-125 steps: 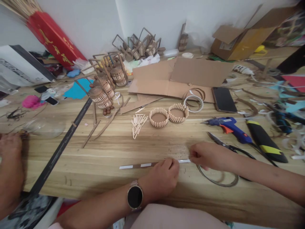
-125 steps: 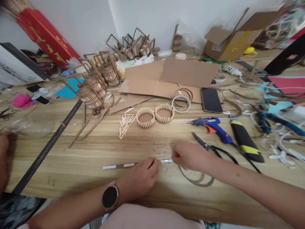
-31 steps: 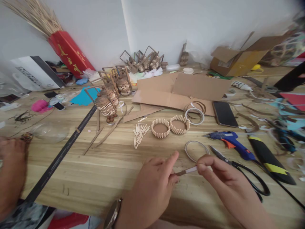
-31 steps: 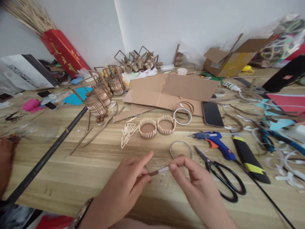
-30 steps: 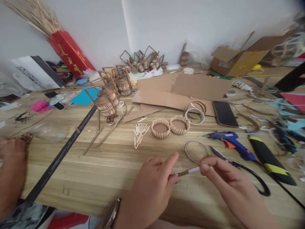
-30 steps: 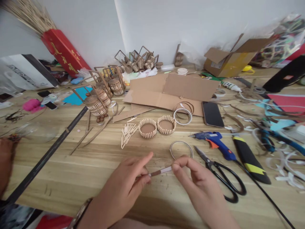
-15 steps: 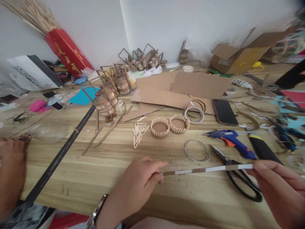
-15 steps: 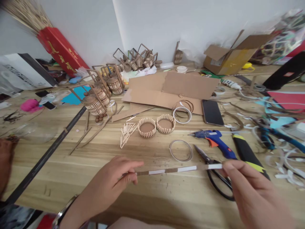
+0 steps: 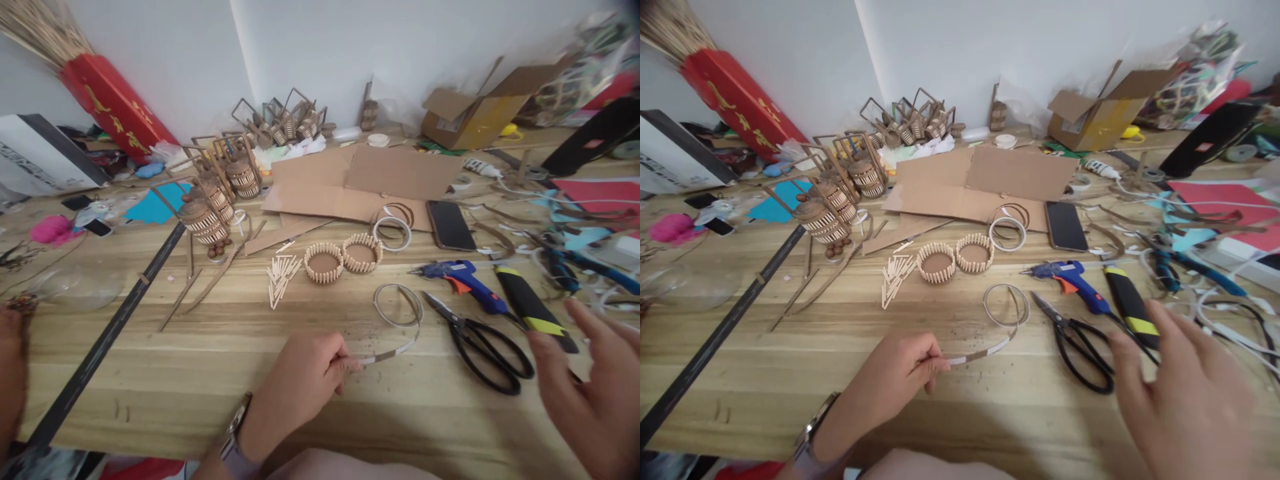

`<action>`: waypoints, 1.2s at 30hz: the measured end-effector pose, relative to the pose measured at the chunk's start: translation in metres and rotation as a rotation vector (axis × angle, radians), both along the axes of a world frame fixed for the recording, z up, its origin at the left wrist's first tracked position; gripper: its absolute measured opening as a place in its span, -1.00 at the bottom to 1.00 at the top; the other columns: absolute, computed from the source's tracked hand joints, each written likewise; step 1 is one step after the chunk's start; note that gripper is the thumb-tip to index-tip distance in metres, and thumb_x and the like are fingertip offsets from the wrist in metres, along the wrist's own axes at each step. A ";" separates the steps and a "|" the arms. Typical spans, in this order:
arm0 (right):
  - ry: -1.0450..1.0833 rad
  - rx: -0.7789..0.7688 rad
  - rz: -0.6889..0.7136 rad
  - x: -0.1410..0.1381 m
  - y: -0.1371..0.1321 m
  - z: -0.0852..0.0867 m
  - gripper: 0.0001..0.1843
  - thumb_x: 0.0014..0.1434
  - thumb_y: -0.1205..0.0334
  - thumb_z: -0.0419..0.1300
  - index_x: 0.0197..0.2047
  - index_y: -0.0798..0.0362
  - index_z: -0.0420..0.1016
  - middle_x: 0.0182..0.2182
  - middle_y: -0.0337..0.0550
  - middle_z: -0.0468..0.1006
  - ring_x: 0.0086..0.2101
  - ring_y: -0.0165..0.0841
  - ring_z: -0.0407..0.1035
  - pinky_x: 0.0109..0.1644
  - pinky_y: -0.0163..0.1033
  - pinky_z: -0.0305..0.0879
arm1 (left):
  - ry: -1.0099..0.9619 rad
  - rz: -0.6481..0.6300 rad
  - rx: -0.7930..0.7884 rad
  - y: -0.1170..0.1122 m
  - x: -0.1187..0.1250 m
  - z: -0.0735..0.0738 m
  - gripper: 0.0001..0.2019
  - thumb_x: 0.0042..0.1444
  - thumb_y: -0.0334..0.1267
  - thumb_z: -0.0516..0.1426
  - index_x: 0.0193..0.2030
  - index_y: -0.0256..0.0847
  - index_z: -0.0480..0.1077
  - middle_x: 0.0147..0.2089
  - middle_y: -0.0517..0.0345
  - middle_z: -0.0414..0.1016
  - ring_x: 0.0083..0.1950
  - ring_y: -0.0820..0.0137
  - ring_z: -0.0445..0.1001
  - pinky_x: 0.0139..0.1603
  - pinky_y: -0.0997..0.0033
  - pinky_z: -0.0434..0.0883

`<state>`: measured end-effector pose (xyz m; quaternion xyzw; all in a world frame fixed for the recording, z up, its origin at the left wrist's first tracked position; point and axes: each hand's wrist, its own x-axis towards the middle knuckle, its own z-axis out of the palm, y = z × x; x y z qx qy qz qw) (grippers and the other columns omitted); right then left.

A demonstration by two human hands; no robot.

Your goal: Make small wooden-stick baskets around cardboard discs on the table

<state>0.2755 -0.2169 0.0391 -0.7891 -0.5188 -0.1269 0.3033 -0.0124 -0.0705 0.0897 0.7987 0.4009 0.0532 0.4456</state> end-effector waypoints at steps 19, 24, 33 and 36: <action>0.813 -0.466 0.478 -0.110 0.068 0.045 -0.52 0.32 -0.13 0.00 -0.49 -0.03 0.40 -0.67 -0.31 0.37 -0.62 -0.41 0.28 -0.58 -0.35 0.18 | -0.567 0.488 -0.296 0.005 -0.008 -0.022 -0.57 0.24 0.14 0.07 -0.46 -0.17 0.31 -0.57 0.21 0.45 -0.46 0.42 0.40 -0.33 0.45 0.32; 0.740 -0.393 0.480 -0.118 0.068 0.047 -0.55 0.32 -0.06 0.00 -0.48 -0.05 0.47 -0.64 -0.29 0.40 -0.60 -0.41 0.27 -0.54 -0.34 0.22 | -0.580 0.352 -0.510 -0.007 0.003 -0.018 -0.78 0.14 -0.08 0.18 -0.32 -0.22 0.42 -0.44 0.16 0.55 -0.40 0.44 0.43 -0.33 0.48 0.32; 0.580 -0.337 0.549 -0.123 0.068 0.042 -0.77 0.27 0.05 0.12 -0.16 -0.10 0.56 -0.37 -0.21 0.63 -0.42 -0.34 0.51 -0.47 -0.33 0.38 | -0.520 0.434 -0.412 -0.010 0.010 -0.019 -0.89 -0.01 -0.27 0.12 -0.50 -0.21 0.39 -0.52 0.22 0.46 -0.43 0.45 0.36 -0.37 0.49 0.27; 0.598 -0.320 0.538 -0.125 0.071 0.042 -0.76 0.29 0.07 0.09 -0.28 -0.08 0.56 -0.46 -0.24 0.61 -0.47 -0.36 0.49 -0.46 -0.34 0.39 | -0.545 0.412 -0.413 -0.013 0.010 -0.018 -0.86 0.02 -0.27 0.11 -0.48 -0.22 0.43 -0.48 0.19 0.52 -0.40 0.43 0.42 -0.33 0.48 0.31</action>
